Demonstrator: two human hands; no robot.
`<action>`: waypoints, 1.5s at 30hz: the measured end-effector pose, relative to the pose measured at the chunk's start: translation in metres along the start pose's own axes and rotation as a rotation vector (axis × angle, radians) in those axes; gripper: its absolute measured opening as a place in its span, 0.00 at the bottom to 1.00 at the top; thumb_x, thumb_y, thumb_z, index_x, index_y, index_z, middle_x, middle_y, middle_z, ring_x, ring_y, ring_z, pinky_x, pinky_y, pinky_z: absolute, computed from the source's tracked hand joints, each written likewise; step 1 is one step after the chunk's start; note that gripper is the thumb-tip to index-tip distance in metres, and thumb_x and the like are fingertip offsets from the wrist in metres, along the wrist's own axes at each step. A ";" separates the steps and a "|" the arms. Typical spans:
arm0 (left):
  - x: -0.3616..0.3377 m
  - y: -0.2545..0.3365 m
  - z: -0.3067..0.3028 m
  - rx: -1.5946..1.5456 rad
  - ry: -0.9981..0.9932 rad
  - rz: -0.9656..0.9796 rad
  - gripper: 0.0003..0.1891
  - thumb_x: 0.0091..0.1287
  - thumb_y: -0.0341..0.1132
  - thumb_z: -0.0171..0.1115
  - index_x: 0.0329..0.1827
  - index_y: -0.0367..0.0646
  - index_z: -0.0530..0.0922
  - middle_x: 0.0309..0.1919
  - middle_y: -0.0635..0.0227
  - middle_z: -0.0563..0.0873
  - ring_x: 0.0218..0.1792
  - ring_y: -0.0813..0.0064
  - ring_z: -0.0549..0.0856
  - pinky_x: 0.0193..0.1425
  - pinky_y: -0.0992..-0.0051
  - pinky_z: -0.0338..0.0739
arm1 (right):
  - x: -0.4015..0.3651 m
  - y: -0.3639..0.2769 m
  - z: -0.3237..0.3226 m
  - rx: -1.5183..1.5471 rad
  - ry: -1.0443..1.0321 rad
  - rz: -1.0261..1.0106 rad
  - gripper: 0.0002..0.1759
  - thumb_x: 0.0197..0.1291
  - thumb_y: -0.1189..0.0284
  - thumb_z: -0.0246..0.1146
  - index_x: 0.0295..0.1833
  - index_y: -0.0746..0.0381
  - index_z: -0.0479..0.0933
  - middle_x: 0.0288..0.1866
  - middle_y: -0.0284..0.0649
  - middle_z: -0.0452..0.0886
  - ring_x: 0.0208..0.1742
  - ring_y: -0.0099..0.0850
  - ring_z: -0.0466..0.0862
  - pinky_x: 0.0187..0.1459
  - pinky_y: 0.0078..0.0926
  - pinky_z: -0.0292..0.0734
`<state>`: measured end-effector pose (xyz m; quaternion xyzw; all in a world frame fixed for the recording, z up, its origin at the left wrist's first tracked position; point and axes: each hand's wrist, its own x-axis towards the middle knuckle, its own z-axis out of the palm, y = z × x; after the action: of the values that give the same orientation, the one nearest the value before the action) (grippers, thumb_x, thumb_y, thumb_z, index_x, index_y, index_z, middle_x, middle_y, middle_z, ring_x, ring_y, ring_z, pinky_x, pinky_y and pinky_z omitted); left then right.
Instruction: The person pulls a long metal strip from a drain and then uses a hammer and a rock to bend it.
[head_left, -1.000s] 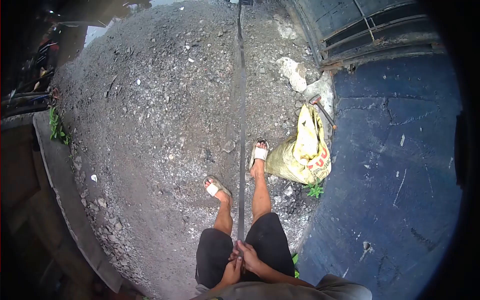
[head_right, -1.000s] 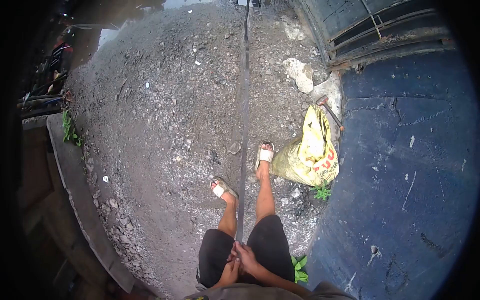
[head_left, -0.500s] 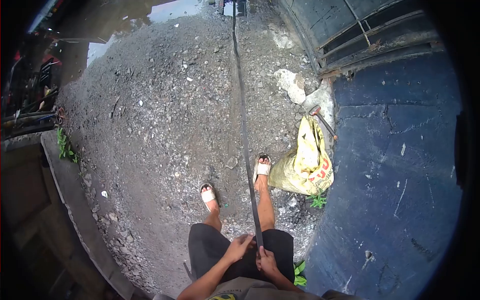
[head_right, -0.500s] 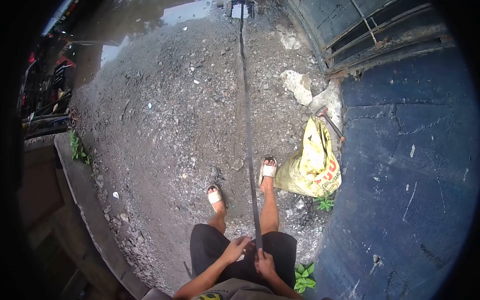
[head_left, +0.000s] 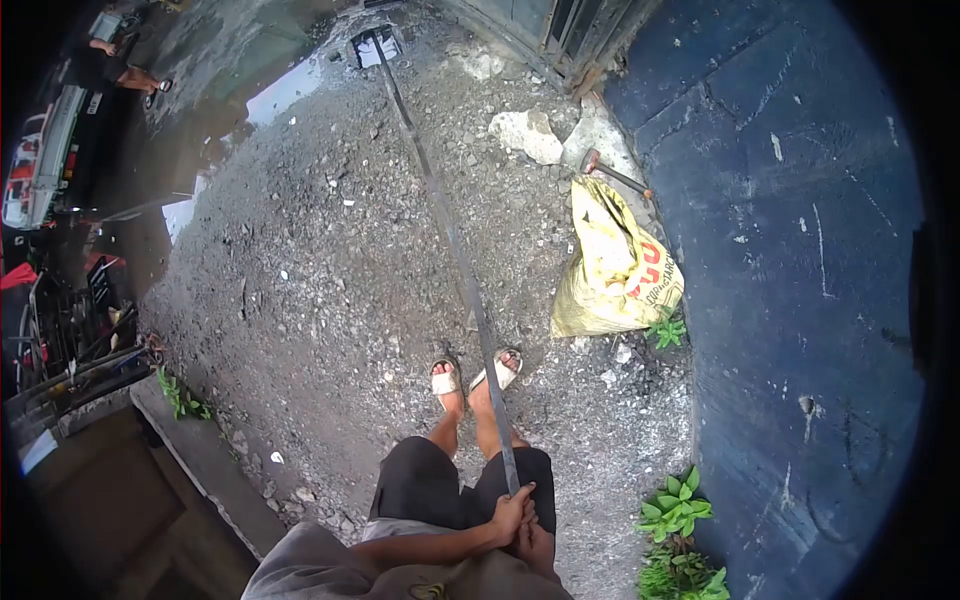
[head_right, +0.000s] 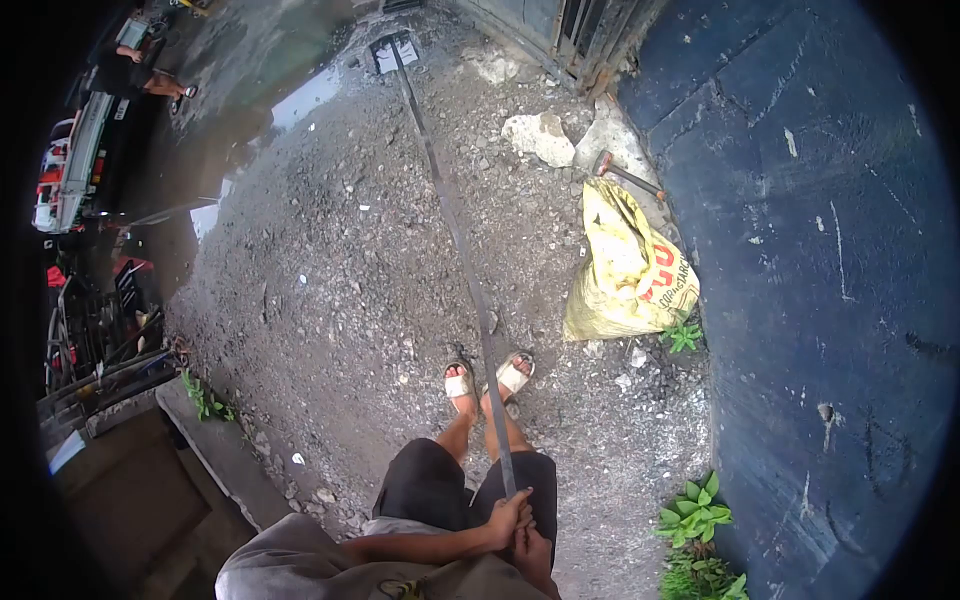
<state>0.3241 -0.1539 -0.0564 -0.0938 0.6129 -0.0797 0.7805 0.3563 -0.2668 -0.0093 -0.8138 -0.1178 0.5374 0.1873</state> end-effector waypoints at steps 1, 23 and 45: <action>0.006 0.009 0.006 0.020 0.008 0.015 0.21 0.68 0.43 0.58 0.17 0.52 0.62 0.11 0.77 0.60 0.11 0.79 0.58 0.24 0.74 0.66 | 0.009 -0.010 -0.003 0.023 0.003 -0.011 0.19 0.70 0.63 0.51 0.42 0.70 0.77 0.33 0.59 0.80 0.34 0.49 0.85 0.35 0.39 0.76; 0.104 0.107 0.048 -0.071 0.176 0.149 0.19 0.64 0.36 0.59 0.17 0.53 0.60 0.11 0.80 0.58 0.10 0.83 0.58 0.15 0.78 0.52 | 0.151 -0.048 -0.011 0.034 0.058 -0.086 0.11 0.66 0.74 0.53 0.46 0.68 0.77 0.34 0.59 0.80 0.40 0.55 0.82 0.37 0.44 0.76; 0.180 0.723 0.069 0.349 0.270 0.282 0.23 0.68 0.48 0.54 0.16 0.56 0.57 0.11 0.81 0.55 0.11 0.85 0.53 0.15 0.79 0.48 | 0.596 -0.446 0.166 0.148 0.344 -0.334 0.16 0.66 0.66 0.53 0.47 0.67 0.79 0.40 0.61 0.80 0.44 0.59 0.80 0.45 0.49 0.76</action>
<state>0.4402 0.5076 -0.3867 0.1401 0.6956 -0.0865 0.6994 0.4427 0.3996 -0.3703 -0.8464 -0.1775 0.3599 0.3500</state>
